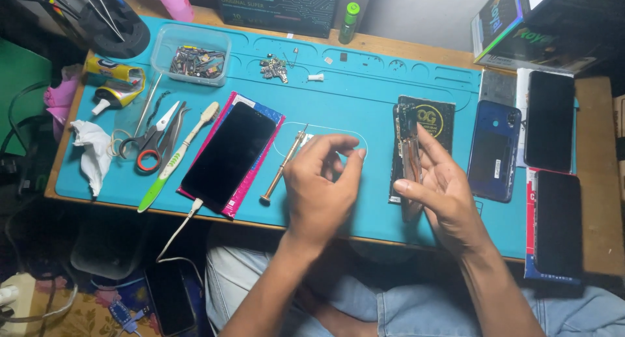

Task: Assembling a mobile phone by installing the motherboard and connecting internal ribbon cables on a repair mat.

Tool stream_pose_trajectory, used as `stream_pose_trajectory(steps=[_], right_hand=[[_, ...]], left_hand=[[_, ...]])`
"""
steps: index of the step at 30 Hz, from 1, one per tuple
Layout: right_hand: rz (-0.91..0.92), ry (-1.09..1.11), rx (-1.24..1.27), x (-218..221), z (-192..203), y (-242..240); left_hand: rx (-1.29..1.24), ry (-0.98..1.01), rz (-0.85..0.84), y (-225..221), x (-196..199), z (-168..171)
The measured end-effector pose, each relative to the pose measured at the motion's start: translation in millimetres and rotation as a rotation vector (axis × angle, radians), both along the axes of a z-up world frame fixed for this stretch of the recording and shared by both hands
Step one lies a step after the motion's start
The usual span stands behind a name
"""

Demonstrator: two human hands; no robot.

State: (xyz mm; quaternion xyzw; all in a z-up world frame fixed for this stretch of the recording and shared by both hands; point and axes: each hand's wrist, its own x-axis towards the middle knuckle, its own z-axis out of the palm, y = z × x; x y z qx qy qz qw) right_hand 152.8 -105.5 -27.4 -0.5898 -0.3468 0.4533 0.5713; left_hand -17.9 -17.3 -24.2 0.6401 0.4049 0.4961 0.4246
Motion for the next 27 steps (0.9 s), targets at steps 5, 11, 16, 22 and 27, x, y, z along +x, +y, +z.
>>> stream_pose_trajectory(steps=[5, 11, 16, 22, 27], right_hand=[[-0.037, 0.053, 0.018, 2, -9, -8], [-0.041, 0.132, 0.070, -1, -5, -7], [-0.061, 0.180, 0.099, -2, -2, -10], [-0.145, 0.155, 0.082, -4, 27, -11], [-0.299, -0.155, -0.017, -18, 77, -11]], left_hand=[[0.251, 0.125, -0.056, -14, 0, -16], [0.475, 0.390, -0.192, -25, 5, -35], [0.541, 0.471, -0.182, -26, 7, -41], [0.514, 0.522, -0.211, -29, 1, -25], [0.467, 0.574, -0.229, -31, 1, -22]])
